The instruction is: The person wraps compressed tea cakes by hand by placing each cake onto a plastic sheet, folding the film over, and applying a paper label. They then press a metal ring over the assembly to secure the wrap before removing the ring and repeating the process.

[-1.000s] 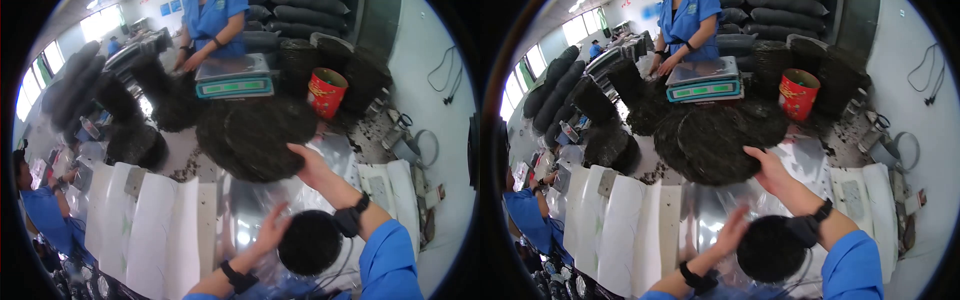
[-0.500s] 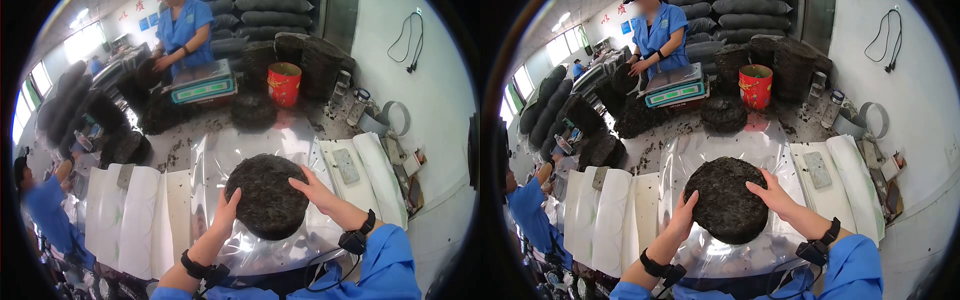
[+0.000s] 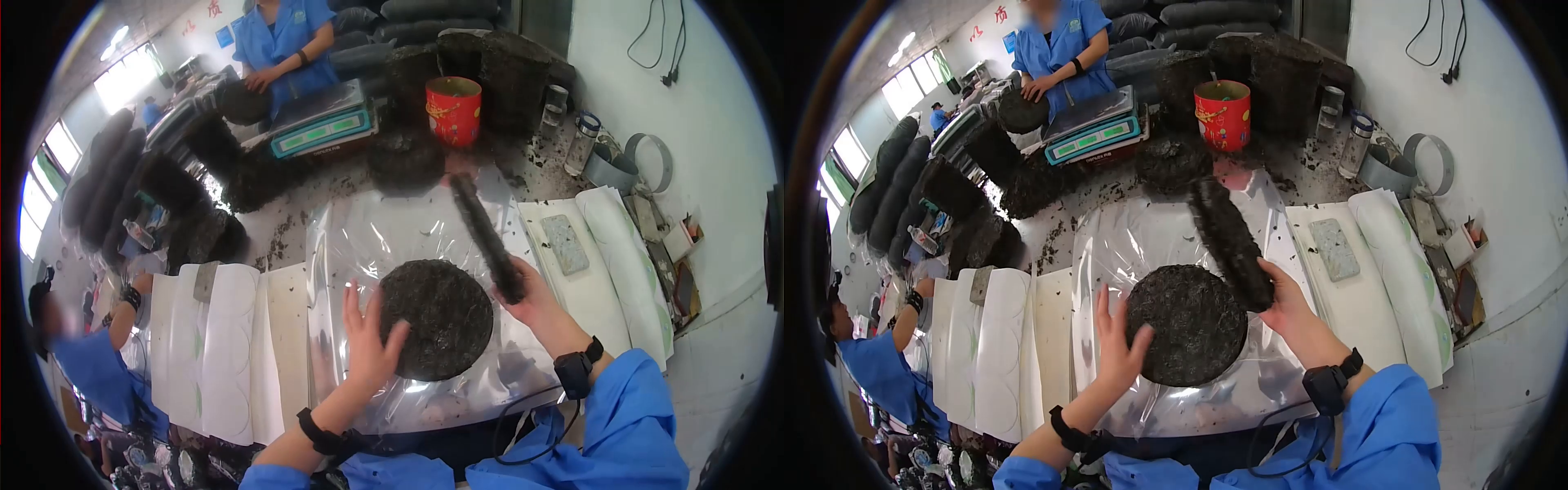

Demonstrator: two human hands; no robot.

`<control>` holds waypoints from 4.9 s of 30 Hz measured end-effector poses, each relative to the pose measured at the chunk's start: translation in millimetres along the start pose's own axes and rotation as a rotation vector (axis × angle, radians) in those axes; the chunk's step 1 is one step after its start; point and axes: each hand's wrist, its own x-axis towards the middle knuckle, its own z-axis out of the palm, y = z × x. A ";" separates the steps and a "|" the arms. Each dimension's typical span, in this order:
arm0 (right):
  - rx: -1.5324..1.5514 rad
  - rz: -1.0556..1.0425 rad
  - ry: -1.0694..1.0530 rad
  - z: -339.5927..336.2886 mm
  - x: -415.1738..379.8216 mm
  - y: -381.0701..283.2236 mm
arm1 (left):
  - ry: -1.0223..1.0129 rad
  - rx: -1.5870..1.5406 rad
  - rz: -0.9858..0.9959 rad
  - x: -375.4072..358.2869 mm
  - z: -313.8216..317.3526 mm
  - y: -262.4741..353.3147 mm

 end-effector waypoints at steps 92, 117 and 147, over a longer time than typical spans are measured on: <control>-1.976 -1.096 -0.076 -136.8 -72.8 28.1 | -0.473 -0.042 0.581 -12.3 30.7 79.6; -1.886 -0.469 -0.523 14.8 -50.8 72.2 | -0.213 -0.008 -0.024 -71.1 8.0 -33.2; -1.341 -0.948 -0.507 16.0 -2.9 62.5 | 0.012 -0.056 0.193 -0.1 60.3 -0.4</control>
